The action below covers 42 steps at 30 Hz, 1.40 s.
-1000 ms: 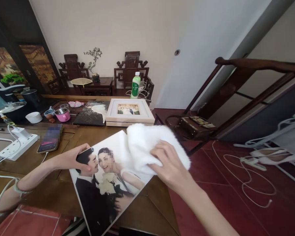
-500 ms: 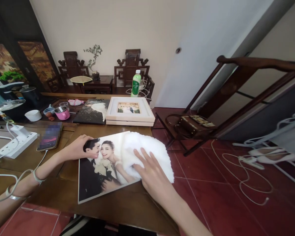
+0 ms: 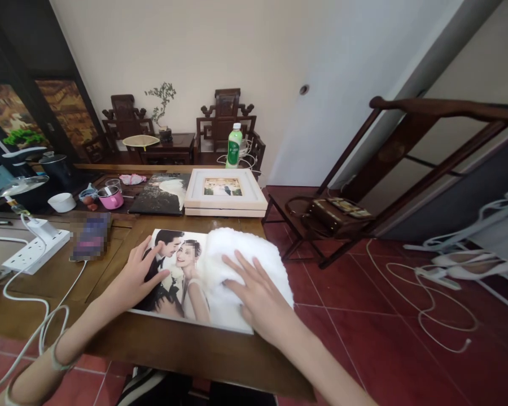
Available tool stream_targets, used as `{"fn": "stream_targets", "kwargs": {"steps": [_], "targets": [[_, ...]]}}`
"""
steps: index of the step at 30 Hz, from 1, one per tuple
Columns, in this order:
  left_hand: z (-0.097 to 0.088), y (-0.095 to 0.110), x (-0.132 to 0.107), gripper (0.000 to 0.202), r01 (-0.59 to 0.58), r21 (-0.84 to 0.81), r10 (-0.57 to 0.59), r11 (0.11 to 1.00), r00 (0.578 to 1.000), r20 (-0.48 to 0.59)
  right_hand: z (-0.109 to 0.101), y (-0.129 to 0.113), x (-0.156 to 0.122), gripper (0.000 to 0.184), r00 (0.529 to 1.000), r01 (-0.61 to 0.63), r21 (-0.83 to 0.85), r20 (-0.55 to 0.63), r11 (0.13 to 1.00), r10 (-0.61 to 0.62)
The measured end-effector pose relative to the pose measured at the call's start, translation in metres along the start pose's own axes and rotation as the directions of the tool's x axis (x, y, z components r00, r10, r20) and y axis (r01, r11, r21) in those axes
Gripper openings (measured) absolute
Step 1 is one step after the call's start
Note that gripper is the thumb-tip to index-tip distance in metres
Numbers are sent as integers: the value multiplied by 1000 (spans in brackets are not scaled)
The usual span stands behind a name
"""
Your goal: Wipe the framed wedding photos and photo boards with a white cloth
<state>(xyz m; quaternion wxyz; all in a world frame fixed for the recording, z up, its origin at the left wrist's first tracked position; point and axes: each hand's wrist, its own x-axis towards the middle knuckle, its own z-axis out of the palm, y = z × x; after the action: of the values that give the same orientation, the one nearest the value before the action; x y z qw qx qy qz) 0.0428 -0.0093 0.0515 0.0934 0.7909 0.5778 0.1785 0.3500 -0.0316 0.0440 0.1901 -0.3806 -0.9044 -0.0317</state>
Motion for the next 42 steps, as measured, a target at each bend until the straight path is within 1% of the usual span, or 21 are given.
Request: {"fn": "stream_targets", "kwargs": {"steps": [3, 5, 9, 13, 16, 19, 21, 23, 26, 28, 31, 34, 38, 40, 42], "targets": [[2, -4, -5, 59, -4, -41, 5, 999, 1000, 18, 9, 17, 23, 60, 999, -28, -1, 43, 1000, 28], [4, -8, -6, 57, -40, -72, 41, 997, 999, 5, 18, 24, 36, 59, 998, -46, -12, 41, 999, 47], [11, -17, -9, 56, -89, -124, 91, 988, 996, 11, 37, 29, 48, 56, 999, -34, -35, 20, 999, 35], [19, -21, -12, 56, -74, -143, 82, 987, 995, 49, 46, 25, 43, 55, 1000, 2, -7, 16, 1000, -2], [23, -23, -11, 56, -63, -154, 72, 986, 996, 49, 46, 16, 38, 55, 999, 45, 26, 14, 999, -46], [25, -24, -10, 55, -67, -177, 77, 982, 996, 53, 42, 7, 41, 53, 997, 62, 50, 50, 997, -64], [26, -25, -10, 55, -66, -183, 77, 981, 996, 53, 41, 7, 47, 54, 995, 37, 58, 89, 998, -43], [27, -25, -10, 56, -62, -177, 73, 982, 996, 54, 43, 13, 56, 58, 995, -19, 45, 101, 999, 14], [29, -25, -11, 57, -65, -172, 75, 983, 996, 53, 49, 23, 67, 60, 990, -113, 1, 82, 994, 113], [30, -24, -12, 56, -71, -176, 80, 982, 996, 47, 52, 26, 67, 59, 988, -133, -7, 71, 991, 134], [30, -24, -14, 54, -67, -182, 74, 981, 997, 35, 51, 15, 53, 55, 995, -76, 20, 68, 997, 74], [29, -21, -15, 51, -47, -182, 54, 982, 998, 31, 40, -13, 29, 49, 999, 16, 42, 43, 999, -17], [30, -14, -15, 40, 17, -181, -15, 983, 1000, 15, 21, -52, 2, 39, 992, 128, 103, -20, 986, -127], [31, -11, -15, 35, 37, -170, -40, 985, 999, -17, 17, -60, -3, 37, 987, 161, 140, -36, 977, -158], [33, -11, -15, 34, 39, -161, -46, 986, 998, -39, 19, -55, -1, 38, 987, 160, 158, -40, 974, -155]]}}
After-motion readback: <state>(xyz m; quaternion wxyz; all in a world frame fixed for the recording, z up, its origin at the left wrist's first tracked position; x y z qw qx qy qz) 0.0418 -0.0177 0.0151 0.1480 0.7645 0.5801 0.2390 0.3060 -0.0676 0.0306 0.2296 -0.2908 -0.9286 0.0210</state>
